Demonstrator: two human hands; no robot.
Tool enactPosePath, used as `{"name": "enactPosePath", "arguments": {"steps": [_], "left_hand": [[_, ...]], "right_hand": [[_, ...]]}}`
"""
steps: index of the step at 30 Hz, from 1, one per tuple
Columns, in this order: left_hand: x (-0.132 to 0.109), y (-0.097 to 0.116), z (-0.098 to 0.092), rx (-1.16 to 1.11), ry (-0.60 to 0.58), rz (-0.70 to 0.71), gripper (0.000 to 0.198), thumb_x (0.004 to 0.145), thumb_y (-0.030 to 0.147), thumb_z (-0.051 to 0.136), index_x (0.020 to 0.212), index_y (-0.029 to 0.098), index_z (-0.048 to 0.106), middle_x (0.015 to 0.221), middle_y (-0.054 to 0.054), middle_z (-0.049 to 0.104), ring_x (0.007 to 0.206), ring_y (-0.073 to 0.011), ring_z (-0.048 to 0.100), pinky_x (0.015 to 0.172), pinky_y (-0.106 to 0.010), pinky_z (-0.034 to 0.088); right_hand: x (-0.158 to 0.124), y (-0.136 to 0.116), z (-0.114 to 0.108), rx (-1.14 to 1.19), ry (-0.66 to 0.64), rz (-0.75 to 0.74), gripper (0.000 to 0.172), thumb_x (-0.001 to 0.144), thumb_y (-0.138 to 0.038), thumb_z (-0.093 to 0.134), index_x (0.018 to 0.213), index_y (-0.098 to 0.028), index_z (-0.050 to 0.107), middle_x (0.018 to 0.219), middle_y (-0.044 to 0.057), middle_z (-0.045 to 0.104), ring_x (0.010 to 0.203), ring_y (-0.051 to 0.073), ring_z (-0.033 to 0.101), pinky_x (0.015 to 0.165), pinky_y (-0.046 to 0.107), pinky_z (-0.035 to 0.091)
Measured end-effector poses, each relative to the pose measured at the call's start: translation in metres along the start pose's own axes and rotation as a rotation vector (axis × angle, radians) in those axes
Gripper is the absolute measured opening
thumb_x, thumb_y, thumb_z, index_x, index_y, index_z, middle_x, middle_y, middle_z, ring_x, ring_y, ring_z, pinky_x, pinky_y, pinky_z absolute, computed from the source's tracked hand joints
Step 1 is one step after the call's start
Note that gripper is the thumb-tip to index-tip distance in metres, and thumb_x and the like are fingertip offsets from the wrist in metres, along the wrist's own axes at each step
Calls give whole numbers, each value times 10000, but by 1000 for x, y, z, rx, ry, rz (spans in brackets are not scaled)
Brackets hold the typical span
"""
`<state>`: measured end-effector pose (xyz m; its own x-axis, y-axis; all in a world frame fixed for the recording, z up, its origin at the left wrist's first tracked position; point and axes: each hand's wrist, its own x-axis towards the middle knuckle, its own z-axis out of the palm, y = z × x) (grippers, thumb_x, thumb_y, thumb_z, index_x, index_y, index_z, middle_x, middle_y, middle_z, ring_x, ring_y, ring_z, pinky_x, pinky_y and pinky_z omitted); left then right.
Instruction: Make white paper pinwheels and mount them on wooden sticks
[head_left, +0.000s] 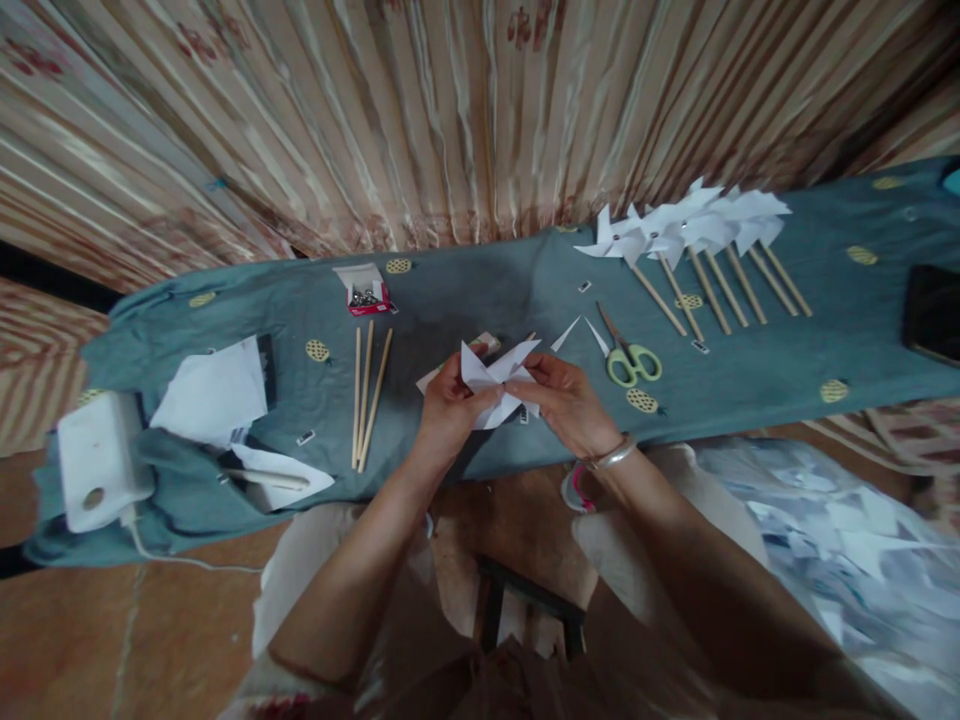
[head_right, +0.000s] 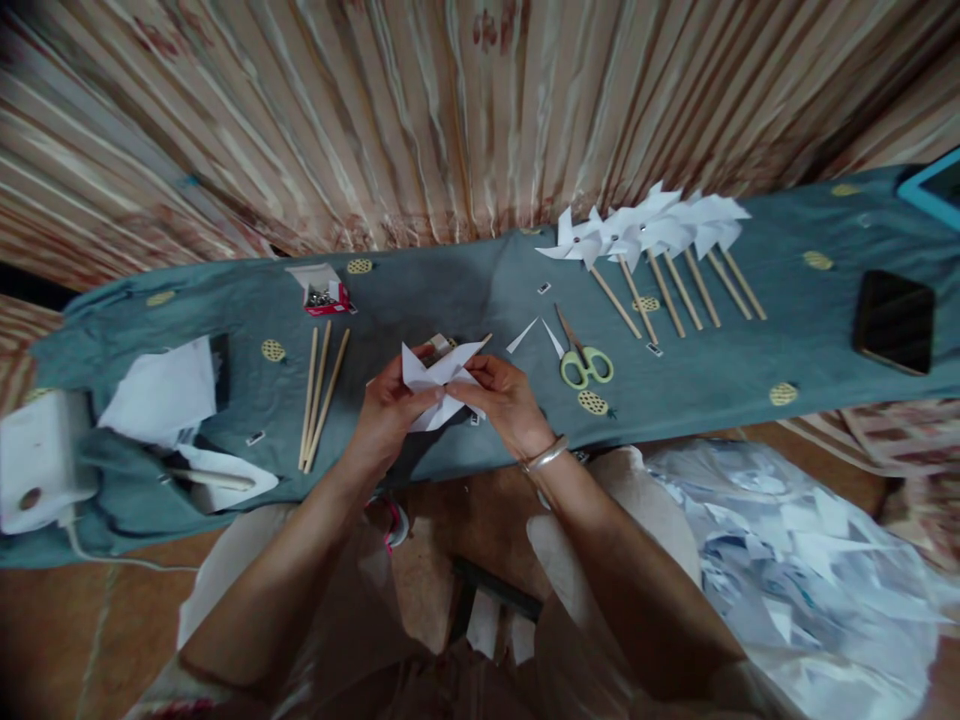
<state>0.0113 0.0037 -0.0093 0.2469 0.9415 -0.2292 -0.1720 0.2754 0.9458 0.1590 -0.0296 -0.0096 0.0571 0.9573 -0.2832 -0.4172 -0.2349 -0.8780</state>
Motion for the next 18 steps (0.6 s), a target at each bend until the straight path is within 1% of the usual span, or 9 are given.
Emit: {"name": "enactPosePath", "arguments": {"steps": [4,12,15,18], "left_hand": [[0,1,1,-10,-4,-11,662,572,237,826,1196,123,639,846,-21,727,674,-153,634,663,-269,500],[-2,0,3,-41,-33,-37,633,566,250,835,1165,145,661,794,0,707,658,-146,618,651,-262,481],[-2,-1,5,-59,-37,-33,621,559,241,842,1145,147,662,811,-2,712,683,-145,623,670,-260,486],[-2,-1,5,-32,-33,10,596,567,272,858,1120,156,669,897,-26,731,774,-166,655,751,-283,512]], "right_hand": [[-1,-1,1,35,15,7,358,558,-323,916,802,-237,668,805,-37,732,709,139,663,731,291,544],[-4,-2,-1,25,-3,6,340,579,-315,908,823,-238,683,815,-26,730,722,149,662,743,304,542],[-5,-2,-2,37,2,12,349,554,-321,916,807,-236,691,805,-25,736,706,145,661,722,292,541],[-4,-4,-5,39,28,-3,363,533,-324,923,795,-234,689,781,-31,737,685,144,661,705,288,543]]}}
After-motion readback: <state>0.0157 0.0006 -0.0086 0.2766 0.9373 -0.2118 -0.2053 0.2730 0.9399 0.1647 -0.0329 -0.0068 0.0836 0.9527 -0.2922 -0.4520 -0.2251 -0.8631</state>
